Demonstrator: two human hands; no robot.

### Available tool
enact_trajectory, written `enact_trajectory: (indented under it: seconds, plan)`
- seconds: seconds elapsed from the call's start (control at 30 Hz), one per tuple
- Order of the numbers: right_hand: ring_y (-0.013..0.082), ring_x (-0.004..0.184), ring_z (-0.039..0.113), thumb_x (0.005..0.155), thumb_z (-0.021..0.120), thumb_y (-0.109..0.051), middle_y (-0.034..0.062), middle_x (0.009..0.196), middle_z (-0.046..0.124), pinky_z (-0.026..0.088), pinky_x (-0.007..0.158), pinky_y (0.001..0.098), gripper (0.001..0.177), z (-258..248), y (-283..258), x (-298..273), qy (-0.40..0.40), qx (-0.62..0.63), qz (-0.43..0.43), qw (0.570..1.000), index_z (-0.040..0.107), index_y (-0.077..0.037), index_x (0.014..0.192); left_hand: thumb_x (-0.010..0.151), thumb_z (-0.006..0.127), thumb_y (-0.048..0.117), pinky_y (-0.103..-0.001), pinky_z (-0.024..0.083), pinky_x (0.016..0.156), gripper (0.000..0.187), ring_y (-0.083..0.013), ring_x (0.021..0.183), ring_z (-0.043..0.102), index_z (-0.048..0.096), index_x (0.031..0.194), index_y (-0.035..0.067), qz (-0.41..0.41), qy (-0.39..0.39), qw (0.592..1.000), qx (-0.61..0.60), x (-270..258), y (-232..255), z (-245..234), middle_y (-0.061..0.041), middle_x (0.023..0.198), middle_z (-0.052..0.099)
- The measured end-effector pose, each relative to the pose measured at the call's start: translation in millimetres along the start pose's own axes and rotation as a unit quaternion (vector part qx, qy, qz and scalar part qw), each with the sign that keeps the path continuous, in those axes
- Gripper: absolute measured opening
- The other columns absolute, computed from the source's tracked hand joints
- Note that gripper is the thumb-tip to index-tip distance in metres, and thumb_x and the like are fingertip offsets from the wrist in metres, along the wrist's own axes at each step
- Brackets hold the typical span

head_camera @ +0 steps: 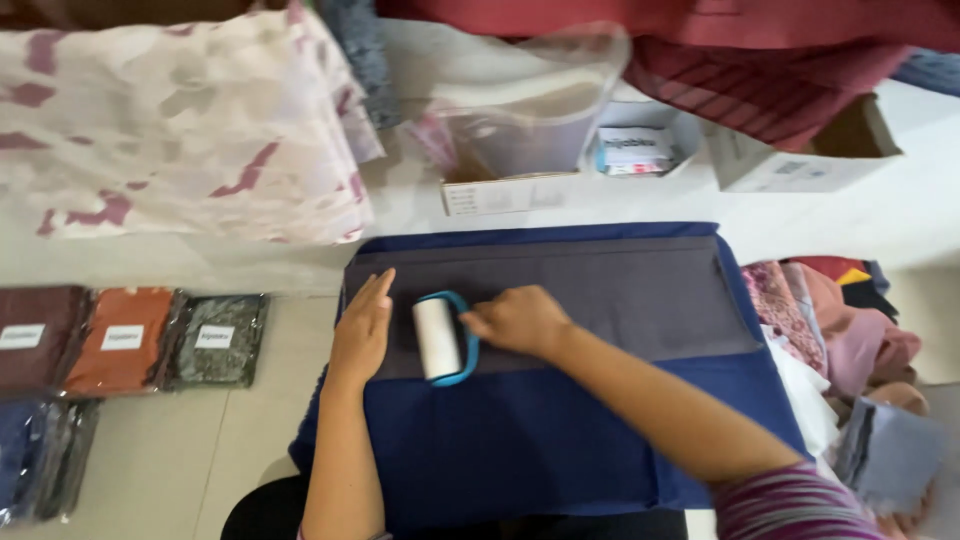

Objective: Cleaning a grey hijab with a lint roller and folding it into a square.

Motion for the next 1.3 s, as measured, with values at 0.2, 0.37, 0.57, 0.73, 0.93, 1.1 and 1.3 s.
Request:
enact_trajectory:
  seconds: [0.2, 0.37, 0.57, 0.73, 0.93, 1.1, 1.3]
  plan:
    - [0.0362, 0.067, 0.074, 0.099, 0.043, -0.061, 0.0116, 0.062, 0.071, 0.058, 0.061, 0.0478, 0.054, -44, 151, -109, -0.049, -0.026, 0.141, 0.988, 0.071, -0.023, 0.073, 0.104, 0.048, 0.038, -0.060, 0.026, 0.121, 0.055, -0.0331, 0.150, 0.037, 0.047, 0.156, 0.019, 0.050, -0.035, 0.965, 0.256, 6, -4, 29, -0.006, 0.165, 0.040]
    - [0.0358, 0.072, 0.074, 0.099, 0.044, -0.060, 0.0112, 0.063, 0.072, 0.059, 0.066, 0.0465, 0.052, -76, 241, -216, -0.082, -0.076, 0.254, 0.961, 0.073, -0.025, 0.074, 0.106, 0.041, 0.041, -0.058, 0.024, 0.123, 0.056, -0.0320, 0.153, 0.033, 0.042, 0.159, 0.022, 0.037, -0.071, 0.957, 0.279, 8, -9, 37, -0.004, 0.168, 0.035]
    - [0.0325, 0.079, 0.075, 0.097, 0.045, -0.065, 0.0057, 0.066, 0.074, 0.060, 0.075, 0.0420, 0.051, -142, 257, -274, -0.094, -0.090, 0.337, 0.932, 0.072, -0.030, 0.071, 0.107, 0.036, 0.045, -0.057, 0.023, 0.124, 0.058, -0.0307, 0.155, 0.029, 0.036, 0.161, 0.024, 0.030, -0.090, 0.948, 0.304, 8, -16, 41, -0.003, 0.170, 0.031]
    - [0.0304, 0.079, 0.073, 0.099, 0.058, -0.045, 0.0154, 0.070, 0.063, 0.054, 0.067, 0.0357, 0.049, -175, 262, -293, 0.069, -0.200, 0.143, 0.967, 0.067, -0.019, 0.059, 0.108, 0.030, 0.049, -0.055, 0.019, 0.126, 0.059, -0.0275, 0.157, 0.024, 0.032, 0.163, 0.028, 0.027, -0.099, 0.945, 0.309, 8, -22, 46, 0.000, 0.172, 0.026]
    - [0.0104, 0.049, 0.027, 0.105, 0.061, -0.038, -0.0018, 0.048, 0.030, 0.027, 0.047, 0.0381, 0.064, -274, 244, -265, 0.155, 0.110, 0.424, 0.885, 0.039, -0.010, 0.051, 0.103, 0.024, 0.053, -0.046, 0.009, 0.128, 0.063, -0.0191, 0.158, 0.013, 0.025, 0.161, 0.029, -0.024, -0.138, 0.950, 0.280, 10, -11, 43, 0.007, 0.171, 0.017]
    - [0.0193, 0.058, 0.043, 0.108, 0.043, -0.033, 0.0100, 0.071, 0.048, 0.040, 0.054, 0.0335, 0.038, -340, 193, -211, 0.185, 0.366, 0.504, 0.760, 0.053, -0.006, 0.084, 0.102, 0.027, 0.051, -0.046, 0.009, 0.128, 0.062, -0.0184, 0.159, 0.013, 0.028, 0.160, 0.029, -0.032, -0.126, 0.952, 0.276, 10, -17, 44, 0.008, 0.171, 0.019]
    - [0.0278, 0.066, 0.053, 0.109, 0.040, -0.033, 0.0154, 0.093, 0.050, 0.062, 0.072, 0.0510, 0.035, -322, 207, -185, 0.152, 0.468, 0.544, 0.679, 0.048, 0.001, 0.114, 0.102, 0.026, 0.052, -0.046, 0.009, 0.128, 0.062, -0.0185, 0.159, 0.014, 0.029, 0.160, 0.029, -0.021, -0.121, 0.959, 0.255, 9, -15, 41, 0.007, 0.171, 0.019]
Point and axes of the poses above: each hand's wrist, its own x-axis towards the middle knuckle, its own z-axis out of the palm, y = z × x, the point moved 8 cm from there along x, towards the middle knuckle
